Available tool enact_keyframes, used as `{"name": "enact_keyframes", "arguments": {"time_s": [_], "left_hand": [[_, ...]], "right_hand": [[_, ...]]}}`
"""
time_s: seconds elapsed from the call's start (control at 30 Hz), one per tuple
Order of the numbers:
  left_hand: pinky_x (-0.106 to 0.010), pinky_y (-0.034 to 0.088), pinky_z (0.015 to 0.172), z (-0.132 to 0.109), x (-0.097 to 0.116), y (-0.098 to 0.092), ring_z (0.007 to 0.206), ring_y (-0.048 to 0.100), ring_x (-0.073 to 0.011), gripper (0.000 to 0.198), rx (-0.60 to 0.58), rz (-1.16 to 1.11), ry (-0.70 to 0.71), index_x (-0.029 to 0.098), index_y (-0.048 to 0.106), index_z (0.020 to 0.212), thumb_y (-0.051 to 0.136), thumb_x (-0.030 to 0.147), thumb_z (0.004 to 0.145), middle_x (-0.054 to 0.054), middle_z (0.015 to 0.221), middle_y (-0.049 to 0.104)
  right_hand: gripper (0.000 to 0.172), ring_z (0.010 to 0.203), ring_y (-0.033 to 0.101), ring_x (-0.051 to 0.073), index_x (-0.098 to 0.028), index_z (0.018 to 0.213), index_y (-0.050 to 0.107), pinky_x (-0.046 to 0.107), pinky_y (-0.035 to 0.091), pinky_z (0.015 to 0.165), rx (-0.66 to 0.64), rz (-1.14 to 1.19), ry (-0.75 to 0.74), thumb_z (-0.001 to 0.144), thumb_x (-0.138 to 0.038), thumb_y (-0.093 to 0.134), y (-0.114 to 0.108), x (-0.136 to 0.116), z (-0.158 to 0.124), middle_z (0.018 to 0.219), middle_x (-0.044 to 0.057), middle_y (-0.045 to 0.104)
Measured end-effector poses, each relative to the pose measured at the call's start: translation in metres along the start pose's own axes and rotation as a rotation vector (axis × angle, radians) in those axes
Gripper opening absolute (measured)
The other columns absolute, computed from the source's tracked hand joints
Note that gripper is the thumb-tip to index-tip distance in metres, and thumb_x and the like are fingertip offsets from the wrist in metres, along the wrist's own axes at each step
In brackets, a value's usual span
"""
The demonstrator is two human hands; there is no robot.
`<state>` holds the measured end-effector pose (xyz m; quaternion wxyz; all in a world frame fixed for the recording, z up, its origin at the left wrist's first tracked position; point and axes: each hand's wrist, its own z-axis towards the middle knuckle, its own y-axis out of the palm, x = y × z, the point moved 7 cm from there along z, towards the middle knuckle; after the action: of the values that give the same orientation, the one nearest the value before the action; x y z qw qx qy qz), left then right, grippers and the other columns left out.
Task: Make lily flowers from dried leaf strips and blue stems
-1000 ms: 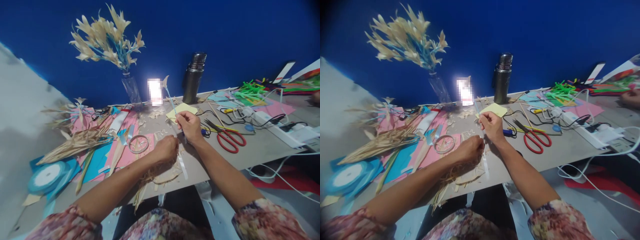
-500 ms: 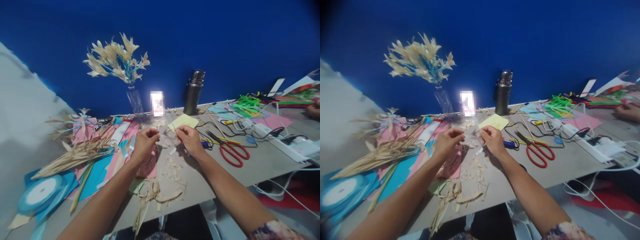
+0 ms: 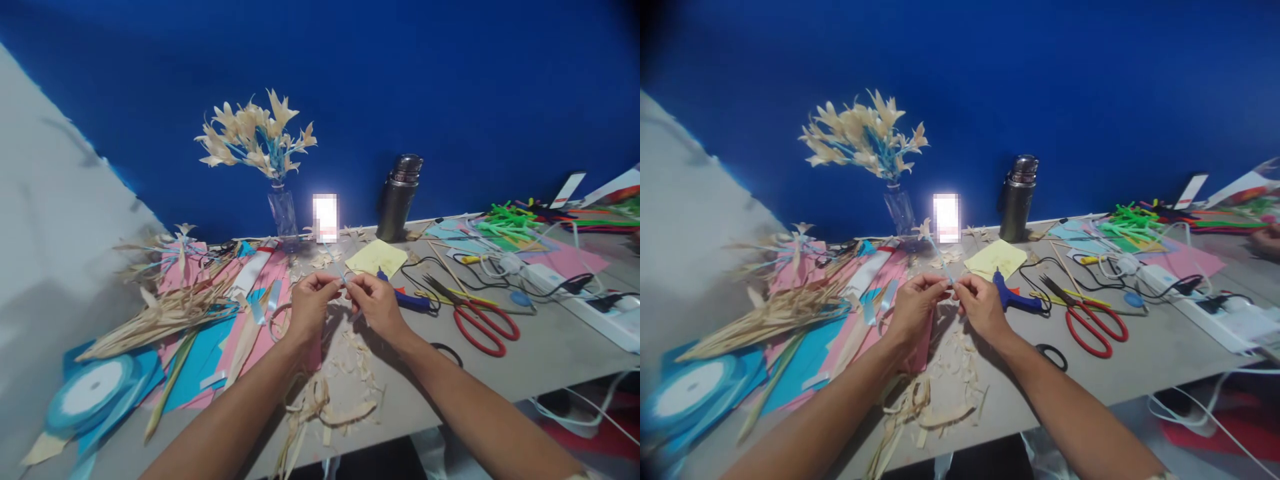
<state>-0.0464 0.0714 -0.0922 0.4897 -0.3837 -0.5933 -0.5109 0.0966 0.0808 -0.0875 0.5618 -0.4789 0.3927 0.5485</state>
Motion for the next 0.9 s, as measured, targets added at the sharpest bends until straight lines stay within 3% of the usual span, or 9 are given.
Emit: {"name": "enact_keyframes", "arguments": {"time_s": [0.17, 0.23, 0.47, 0.67, 0.8, 0.9], "left_hand": [[-0.03, 0.055, 0.076, -0.001, -0.009, 0.01, 0.075, 0.067, -0.0156, 0.016, -0.122, -0.368, -0.138, 0.014, 0.072, 0.07, 0.081, 0.026, 0.066, -0.003, 0.074, 0.071], [-0.029, 0.054, 0.076, -0.001, -0.014, 0.013, 0.077, 0.067, -0.0155, 0.018, -0.152, -0.415, -0.2, 0.013, 0.073, 0.071, 0.085, 0.023, 0.062, -0.004, 0.076, 0.072], [-0.027, 0.053, 0.069, 0.0, -0.02, 0.016, 0.071, 0.064, -0.0149, 0.025, -0.224, -0.361, -0.257, 0.011, 0.074, 0.074, 0.09, 0.02, 0.057, -0.004, 0.074, 0.07], [-0.024, 0.051, 0.064, -0.006, -0.011, 0.013, 0.065, 0.062, -0.0116, 0.027, -0.157, -0.31, -0.235, 0.012, 0.069, 0.067, 0.091, 0.023, 0.055, 0.0, 0.068, 0.066], [-0.024, 0.051, 0.06, -0.009, -0.005, 0.018, 0.059, 0.059, -0.011, 0.028, -0.211, -0.273, -0.175, 0.013, 0.065, 0.065, 0.088, 0.028, 0.061, 0.0, 0.065, 0.063], [-0.024, 0.049, 0.056, -0.01, -0.002, 0.021, 0.057, 0.058, -0.0118, 0.026, -0.249, -0.248, -0.129, 0.014, 0.064, 0.068, 0.083, 0.031, 0.068, -0.001, 0.066, 0.063]], "right_hand": [[0.024, 0.046, 0.056, 0.012, -0.019, 0.074, 0.064, 0.023, 0.044, 0.049, 0.005, 0.005, -0.019, 0.085, -0.04, 0.064, -0.003, -0.002, -0.001, 0.056, -0.002, 0.062], [0.022, 0.046, 0.056, 0.012, -0.019, 0.075, 0.064, 0.023, 0.044, 0.049, 0.004, 0.008, -0.023, 0.086, -0.039, 0.063, -0.004, -0.003, -0.002, 0.054, -0.003, 0.061], [0.022, 0.048, 0.056, 0.012, -0.019, 0.075, 0.063, 0.023, 0.044, 0.048, -0.015, -0.029, -0.04, 0.086, -0.037, 0.061, -0.001, -0.007, -0.004, 0.06, -0.002, 0.062], [0.023, 0.049, 0.056, 0.012, -0.019, 0.07, 0.063, 0.023, 0.042, 0.051, 0.005, -0.134, -0.091, 0.087, -0.034, 0.059, 0.002, -0.01, -0.006, 0.055, -0.003, 0.059], [0.024, 0.05, 0.058, 0.013, -0.019, 0.069, 0.063, 0.023, 0.043, 0.053, -0.031, -0.101, -0.079, 0.087, -0.034, 0.059, 0.005, -0.007, -0.006, 0.055, -0.002, 0.062], [0.019, 0.05, 0.06, 0.013, -0.018, 0.079, 0.068, 0.023, 0.044, 0.05, -0.092, 0.007, -0.006, 0.084, -0.035, 0.063, 0.009, 0.002, -0.004, 0.062, 0.0, 0.068]]}}
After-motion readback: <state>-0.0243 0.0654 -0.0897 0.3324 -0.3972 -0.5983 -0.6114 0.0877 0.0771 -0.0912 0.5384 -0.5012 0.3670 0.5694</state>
